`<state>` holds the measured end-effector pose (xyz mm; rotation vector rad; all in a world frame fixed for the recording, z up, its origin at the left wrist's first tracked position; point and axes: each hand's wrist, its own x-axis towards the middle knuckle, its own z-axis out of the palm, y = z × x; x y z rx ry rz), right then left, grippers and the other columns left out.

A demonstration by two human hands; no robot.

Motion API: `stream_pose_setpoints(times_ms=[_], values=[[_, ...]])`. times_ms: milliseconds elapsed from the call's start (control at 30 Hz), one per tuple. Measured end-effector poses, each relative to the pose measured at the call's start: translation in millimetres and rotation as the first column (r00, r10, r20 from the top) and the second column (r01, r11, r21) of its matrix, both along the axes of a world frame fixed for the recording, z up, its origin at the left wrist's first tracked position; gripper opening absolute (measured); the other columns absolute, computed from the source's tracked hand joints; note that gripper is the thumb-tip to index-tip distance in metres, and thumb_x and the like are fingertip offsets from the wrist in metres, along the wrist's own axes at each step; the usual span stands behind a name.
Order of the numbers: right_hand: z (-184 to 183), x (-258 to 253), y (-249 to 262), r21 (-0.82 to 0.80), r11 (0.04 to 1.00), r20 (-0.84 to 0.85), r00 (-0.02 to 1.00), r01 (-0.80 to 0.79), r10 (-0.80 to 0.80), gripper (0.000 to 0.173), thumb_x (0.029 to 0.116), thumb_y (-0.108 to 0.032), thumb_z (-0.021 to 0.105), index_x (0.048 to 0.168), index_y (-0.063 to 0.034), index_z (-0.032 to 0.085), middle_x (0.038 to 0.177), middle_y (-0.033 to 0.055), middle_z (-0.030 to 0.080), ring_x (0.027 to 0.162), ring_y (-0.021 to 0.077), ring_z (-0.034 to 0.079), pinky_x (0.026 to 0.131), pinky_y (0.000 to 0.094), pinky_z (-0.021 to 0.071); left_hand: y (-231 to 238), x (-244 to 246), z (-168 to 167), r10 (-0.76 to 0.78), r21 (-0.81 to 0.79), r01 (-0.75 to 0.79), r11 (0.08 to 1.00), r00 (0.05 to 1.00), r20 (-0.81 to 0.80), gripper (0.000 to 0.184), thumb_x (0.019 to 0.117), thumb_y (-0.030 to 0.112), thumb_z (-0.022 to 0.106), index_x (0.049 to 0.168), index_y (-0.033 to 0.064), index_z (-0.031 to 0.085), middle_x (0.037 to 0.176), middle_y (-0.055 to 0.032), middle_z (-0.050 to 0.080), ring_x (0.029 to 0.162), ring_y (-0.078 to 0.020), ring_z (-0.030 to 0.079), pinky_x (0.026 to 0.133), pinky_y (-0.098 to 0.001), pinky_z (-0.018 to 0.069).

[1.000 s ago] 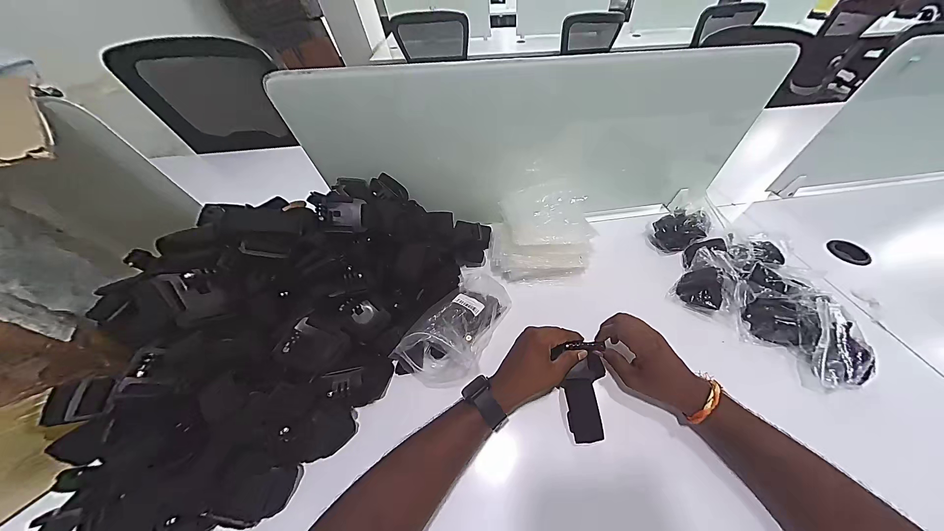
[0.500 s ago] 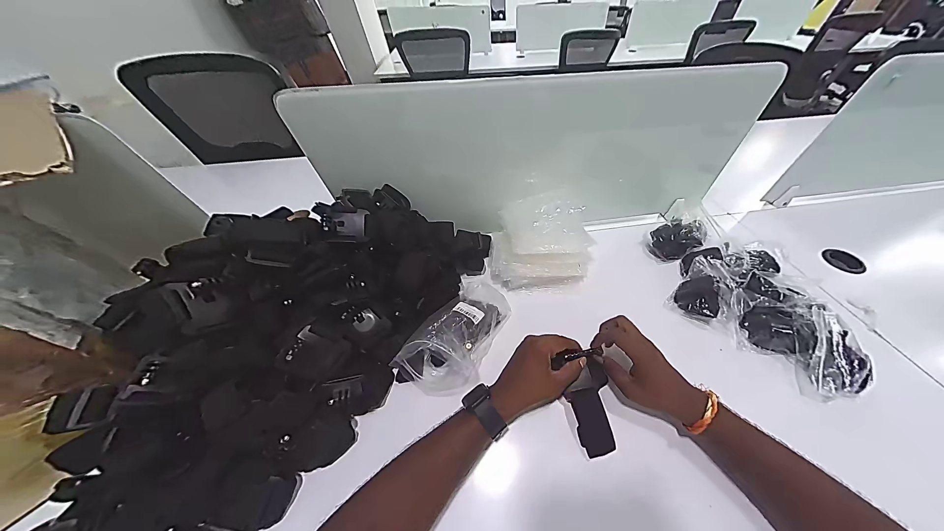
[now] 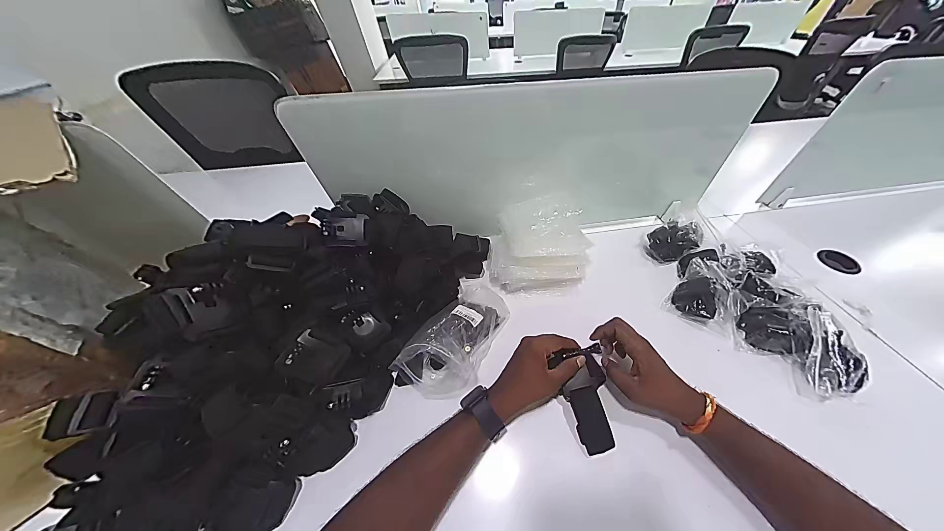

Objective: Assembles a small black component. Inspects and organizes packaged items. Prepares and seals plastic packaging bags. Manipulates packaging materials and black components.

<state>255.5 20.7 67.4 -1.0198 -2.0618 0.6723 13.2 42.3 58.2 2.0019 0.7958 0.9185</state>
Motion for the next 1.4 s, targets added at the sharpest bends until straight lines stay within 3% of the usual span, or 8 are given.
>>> stream_pose_setpoints(times_ms=[200,400,600,800,933,1100,1267,1400], values=[[-3.1,0.8,0.8,-0.054,0.997,0.045,0.998,0.047,-0.045,0.033,0.1073,-0.032,0.051,0.107,-0.0071,0.072,0.087,0.0021,0.064,0.077,0.0064,0.059,0.071,0.0235,0.0504,0.4,0.1,-0.9,-0.015,0.01,0.015,1.0,1.0,0.001,0.023,0.0993,0.024,0.066,0.106,0.0045,0.076,0.098,-0.0072,0.074,0.089,-0.0087,0.069,0.084,-0.0268,0.0573],[1.6,-4.2,-2.1,-0.157,0.986,-0.069,0.997,-0.055,0.044,0.02,0.0977,-0.015,0.061,0.114,-0.0043,0.055,0.079,-0.0019,0.052,0.065,0.0033,0.048,0.059,0.0194,0.0429,1.0,-1.6,0.8,-0.033,-0.031,0.033,0.999,0.999,0.008,0.022,0.0993,0.022,0.066,0.107,0.0042,0.075,0.098,-0.007,0.074,0.087,-0.0078,0.069,0.083,-0.0258,0.0569],[-0.8,1.3,-0.4,-0.113,0.993,0.064,0.998,0.029,-0.022,0.032,0.1073,-0.033,0.05,0.106,-0.0081,0.07,0.078,-0.0014,0.064,0.067,0.003,0.057,0.063,0.022,0.0487,1.1,-0.4,-2.2,-0.038,0.016,0.038,0.999,0.999,-0.003,0.023,0.1,0.024,0.065,0.106,0.0046,0.076,0.099,-0.0071,0.074,0.091,-0.009,0.069,0.085,-0.0266,0.0567],[1.4,-3.0,-2.2,-0.079,0.997,-0.055,0.998,-0.024,0.02,0.032,0.0961,-0.033,0.067,0.108,-0.0065,0.052,0.075,-0.0054,0.045,0.062,0.0013,0.042,0.055,0.0174,0.0365,0.9,0.3,-1.7,-0.04,0.071,0.042,0.997,0.999,-0.033,0.024,0.0997,0.022,0.064,0.111,0.0034,0.075,0.104,-0.0096,0.073,0.099,-0.0124,0.069,0.092,-0.0292,0.0551],[-1.3,3.9,0.5,-0.07,0.997,0.121,0.993,0.023,-0.014,0.041,0.1084,-0.041,0.044,0.104,-0.0082,0.069,0.083,0.0016,0.064,0.075,0.0074,0.059,0.07,0.0274,0.051,1.8,0.8,-3.8,-0.037,0.095,0.039,0.995,0.999,-0.026,0.023,0.0994,0.021,0.064,0.11,0.0036,0.075,0.106,-0.0096,0.073,0.1,-0.0126,0.069,0.093,-0.0299,0.0554],[-2.4,-0.4,0.1,-0.074,0.997,0.054,0.998,-0.01,0.014,0.02,0.0988,-0.024,0.063,0.104,-0.005,0.058,0.086,0.0029,0.057,0.069,0.0076,0.052,0.06,0.0227,0.0456,2.0,0.0,-5.9,-0.025,0.115,0.026,0.993,1.0,-0.016,0.021,0.0986,0.018,0.064,0.11,0.003,0.074,0.105,-0.0099,0.073,0.099,-0.0128,0.069,0.092,-0.0287,0.0556],[1.3,-0.6,-2.8,-0.145,0.989,0.05,0.999,0.023,-0.015,0.039,0.1014,-0.037,0.06,0.126,-0.0072,0.055,0.088,0.0029,0.06,0.065,0.0086,0.054,0.057,0.0255,0.0482,1.6,0.0,-5.5,0.003,0.099,-0.001,0.995,1.0,-0.02,0.021,0.0979,0.017,0.064,0.11,0.003,0.074,0.105,-0.0101,0.073,0.098,-0.0126,0.069,0.091,-0.0279,0.0557],[-1.0,0.4,-2.1,0.003,1.0,0.011,1.0,0.02,-0.02,0.02,0.1032,-0.023,0.059,0.108,-0.0054,0.067,0.09,0.0035,0.068,0.071,0.0053,0.06,0.062,0.0218,0.0513,1.1,1.4,-5.1,-0.002,0.088,0.004,0.996,1.0,-0.019,0.022,0.0976,0.018,0.066,0.111,0.0025,0.073,0.106,-0.0104,0.073,0.098,-0.013,0.069,0.091,-0.0284,0.0558]])
